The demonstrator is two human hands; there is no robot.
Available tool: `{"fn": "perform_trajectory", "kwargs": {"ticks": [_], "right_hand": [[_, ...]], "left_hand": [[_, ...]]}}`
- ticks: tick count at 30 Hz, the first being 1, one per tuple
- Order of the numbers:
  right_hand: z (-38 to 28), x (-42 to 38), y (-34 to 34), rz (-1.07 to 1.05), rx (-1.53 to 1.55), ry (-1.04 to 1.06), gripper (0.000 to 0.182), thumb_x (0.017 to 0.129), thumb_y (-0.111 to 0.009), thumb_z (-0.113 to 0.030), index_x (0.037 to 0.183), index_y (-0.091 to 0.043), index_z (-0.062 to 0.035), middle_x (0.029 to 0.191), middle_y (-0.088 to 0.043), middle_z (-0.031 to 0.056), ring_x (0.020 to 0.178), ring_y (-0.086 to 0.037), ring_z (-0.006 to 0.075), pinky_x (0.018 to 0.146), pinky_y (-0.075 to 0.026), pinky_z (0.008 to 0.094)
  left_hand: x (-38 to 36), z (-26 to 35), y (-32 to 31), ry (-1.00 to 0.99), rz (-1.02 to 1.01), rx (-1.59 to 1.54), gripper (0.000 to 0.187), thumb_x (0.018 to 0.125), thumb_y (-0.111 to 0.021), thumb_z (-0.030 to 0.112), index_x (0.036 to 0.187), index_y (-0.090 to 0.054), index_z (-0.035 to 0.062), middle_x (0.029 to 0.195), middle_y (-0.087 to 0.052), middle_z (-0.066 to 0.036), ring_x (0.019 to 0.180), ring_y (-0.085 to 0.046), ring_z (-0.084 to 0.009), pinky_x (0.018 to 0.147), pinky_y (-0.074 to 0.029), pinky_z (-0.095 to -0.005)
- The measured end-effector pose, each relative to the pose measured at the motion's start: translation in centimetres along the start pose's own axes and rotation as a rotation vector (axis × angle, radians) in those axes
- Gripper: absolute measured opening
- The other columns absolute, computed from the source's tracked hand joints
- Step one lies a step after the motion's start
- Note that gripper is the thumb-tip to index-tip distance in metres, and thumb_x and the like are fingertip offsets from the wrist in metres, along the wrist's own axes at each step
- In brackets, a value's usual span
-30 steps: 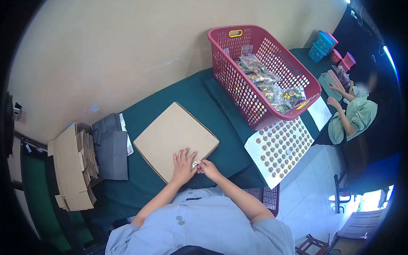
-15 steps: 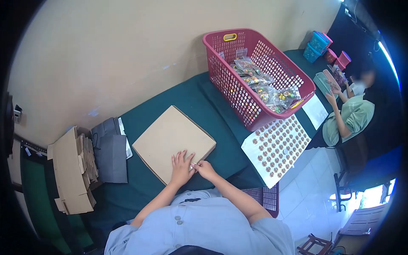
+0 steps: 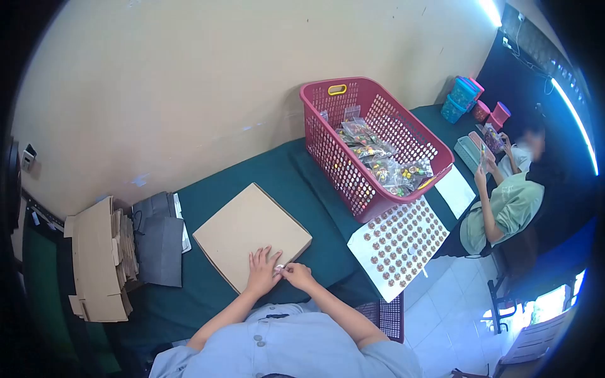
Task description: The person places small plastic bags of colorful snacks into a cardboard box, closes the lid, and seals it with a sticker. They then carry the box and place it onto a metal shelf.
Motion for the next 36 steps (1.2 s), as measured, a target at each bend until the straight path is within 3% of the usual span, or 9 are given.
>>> {"fn": "perform_trajectory", "kwargs": {"ticks": [6, 9, 13, 16, 19, 21, 23, 26, 36], "right_hand": [[1.0, 0.9, -2.1, -0.259, 0.400, 0.018, 0.046, 0.091, -0.046, -0.037, 0.076, -0.065, 0.0029, 0.064, -0.064, 0.0086, 0.062, -0.063, 0.0158, 0.063, -0.048, 0.0279], [0.1, 0.2, -1.4, -0.265, 0.258, -0.040, 0.052, 0.092, -0.042, -0.041, 0.074, -0.066, 0.0016, 0.058, -0.061, 0.0090, 0.054, -0.060, 0.0160, 0.056, -0.047, 0.0287], [-0.1, -0.5, -1.1, -0.117, 0.106, -0.012, 0.054, 0.091, -0.042, -0.045, 0.073, -0.067, -0.0004, 0.054, -0.058, 0.0093, 0.047, -0.052, 0.0151, 0.050, -0.043, 0.0286], [0.5, -1.2, -2.4, -0.172, 0.191, -0.122, 0.052, 0.089, -0.044, -0.045, 0.074, -0.067, -0.0004, 0.058, -0.060, 0.0089, 0.047, -0.050, 0.0136, 0.049, -0.041, 0.0272], [1.6, -0.1, -3.2, -0.140, 0.340, -0.056, 0.056, 0.086, -0.046, -0.052, 0.072, -0.067, -0.0014, 0.051, -0.055, 0.0078, 0.049, -0.053, 0.0157, 0.051, -0.041, 0.0290], [2.3, 0.5, -2.4, -0.120, 0.391, -0.069, 0.054, 0.088, -0.047, -0.047, 0.065, -0.066, -0.0015, 0.052, -0.058, 0.0085, 0.049, -0.055, 0.0152, 0.052, -0.041, 0.0281], [2.5, 0.4, -1.6, -0.128, 0.404, -0.087, 0.047, 0.089, -0.049, -0.037, 0.070, -0.066, 0.0020, 0.063, -0.063, 0.0092, 0.051, -0.055, 0.0129, 0.049, -0.041, 0.0249], [2.3, 0.3, -1.9, -0.155, 0.459, -0.117, 0.048, 0.090, -0.048, -0.037, 0.068, -0.066, 0.0021, 0.063, -0.063, 0.0090, 0.051, -0.057, 0.0135, 0.050, -0.041, 0.0241], [0.6, -0.5, -1.8, -0.115, 0.256, -0.099, 0.056, 0.085, -0.050, -0.048, 0.065, -0.065, 0.0027, 0.055, -0.060, 0.0097, 0.052, -0.059, 0.0158, 0.053, -0.046, 0.0275]], "left_hand": [[-0.2, -0.3, 0.0, -0.007, 0.010, -0.013, 0.059, 0.074, -0.062, 0.028, 0.129, -0.043, 0.0188, 0.134, -0.032, -0.016, 0.127, -0.025, -0.0372, 0.106, -0.011, -0.0565], [0.0, -0.2, 0.1, -0.006, 0.019, -0.020, 0.057, 0.074, -0.062, 0.028, 0.128, -0.044, 0.0186, 0.134, -0.032, -0.016, 0.127, -0.025, -0.0369, 0.105, -0.012, -0.0572], [-0.1, -0.1, 0.1, 0.003, 0.005, -0.028, 0.055, 0.075, -0.061, 0.027, 0.127, -0.045, 0.0183, 0.134, -0.033, -0.016, 0.127, -0.025, -0.0369, 0.104, -0.014, -0.0577], [-0.1, -0.2, -0.1, -0.005, 0.004, 0.002, 0.055, 0.076, -0.061, 0.028, 0.127, -0.045, 0.0182, 0.135, -0.033, -0.016, 0.127, -0.026, -0.0370, 0.104, -0.014, -0.0574], [-0.1, -0.1, 0.1, -0.001, 0.000, -0.009, 0.054, 0.076, -0.061, 0.028, 0.128, -0.045, 0.0183, 0.134, -0.033, -0.016, 0.127, -0.026, -0.0371, 0.104, -0.014, -0.0572], [-0.1, -0.1, 0.1, 0.002, 0.003, -0.022, 0.054, 0.076, -0.061, 0.028, 0.128, -0.045, 0.0183, 0.134, -0.033, -0.016, 0.127, -0.026, -0.0372, 0.104, -0.014, -0.0571], [-0.1, -0.2, 0.1, 0.003, 0.005, -0.033, 0.054, 0.077, -0.060, 0.028, 0.127, -0.045, 0.0183, 0.134, -0.033, -0.016, 0.127, -0.026, -0.0373, 0.105, -0.014, -0.0569], [-0.1, -0.1, 0.2, -0.001, 0.029, -0.029, 0.055, 0.076, -0.060, 0.029, 0.128, -0.044, 0.0185, 0.134, -0.033, -0.016, 0.127, -0.026, -0.0374, 0.105, -0.014, -0.0568], [0.2, -0.4, -0.3, 0.019, 0.014, -0.012, 0.055, 0.075, -0.060, 0.029, 0.127, -0.045, 0.0184, 0.134, -0.032, -0.016, 0.127, -0.025, -0.0373, 0.104, -0.011, -0.0583]]}}
Point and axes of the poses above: each hand's wrist, its own x-axis towards the middle knuckle, its own y-axis out of the back of the hand, z = x × y, the point moved 7 cm from there along x, towards the middle knuckle
